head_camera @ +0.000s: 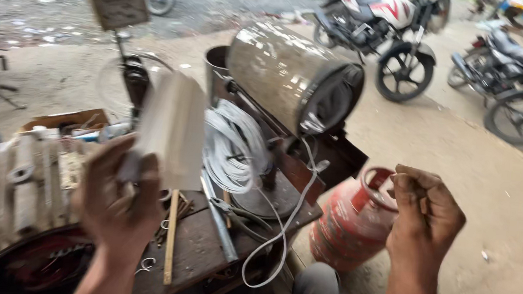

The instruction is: The person winds white insulated wire into a cylindrical metal housing using both hands. They repeatedly insert, adjust, and pack the wire, occasionally using a wooden stick to push the wire deeper. The person also removes and reinserts wire loops to compact the winding.

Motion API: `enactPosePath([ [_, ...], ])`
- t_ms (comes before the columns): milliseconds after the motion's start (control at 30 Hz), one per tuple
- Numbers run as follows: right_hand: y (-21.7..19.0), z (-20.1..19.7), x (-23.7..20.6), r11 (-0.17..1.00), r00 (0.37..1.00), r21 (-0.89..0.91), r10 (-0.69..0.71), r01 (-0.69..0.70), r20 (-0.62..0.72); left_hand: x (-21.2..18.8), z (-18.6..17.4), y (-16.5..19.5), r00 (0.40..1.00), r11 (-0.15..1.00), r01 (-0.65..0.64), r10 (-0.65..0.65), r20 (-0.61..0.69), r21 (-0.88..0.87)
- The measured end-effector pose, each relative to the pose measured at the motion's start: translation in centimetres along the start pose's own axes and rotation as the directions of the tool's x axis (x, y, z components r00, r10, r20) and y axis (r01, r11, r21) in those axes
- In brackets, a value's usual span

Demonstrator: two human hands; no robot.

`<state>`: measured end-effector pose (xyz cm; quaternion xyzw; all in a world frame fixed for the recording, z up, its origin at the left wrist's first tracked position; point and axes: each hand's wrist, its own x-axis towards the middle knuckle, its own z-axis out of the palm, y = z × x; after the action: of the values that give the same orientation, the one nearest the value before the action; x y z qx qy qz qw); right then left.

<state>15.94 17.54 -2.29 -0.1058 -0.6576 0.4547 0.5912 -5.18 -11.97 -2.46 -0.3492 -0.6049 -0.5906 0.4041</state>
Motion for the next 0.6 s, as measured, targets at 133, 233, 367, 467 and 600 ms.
enactPosePath([
  [133, -5.4, 1.3, -3.3, 0.969, 0.97, 0.242, -0.104, 0.049, 0.218, -0.3, 0.3, 8.6, 0.993, 0.997, -0.076, 0.077, 0.084, -0.02],
  [233, -7.3, 2.9, -4.2, 0.912, 0.919, 0.408, -0.123, -0.044, 0.374, -2.5, 4.2, 12.0, 0.988, 0.949, -0.138, 0.152, 0.03, -0.284],
  [367, -8.4, 3.1, -4.0, 0.798, 0.913, 0.519, 0.091, -0.306, 0.398, -4.5, 6.5, 11.6, 0.904, 0.872, -0.296, 0.388, 0.181, -0.391],
  [467, -8.4, 2.6, -4.2, 0.933, 0.959, 0.331, 0.048, -0.143, 0.279, -5.5, 7.6, 11.0, 0.845, 0.856, -0.356, 0.466, 0.262, -0.374],
  [600, -7.4, 2.1, -5.2, 0.923, 0.917, 0.356, -0.013, -0.143, 0.4, -7.1, 9.0, 11.4, 0.861, 0.85, -0.309, 0.441, 0.255, -0.426],
])
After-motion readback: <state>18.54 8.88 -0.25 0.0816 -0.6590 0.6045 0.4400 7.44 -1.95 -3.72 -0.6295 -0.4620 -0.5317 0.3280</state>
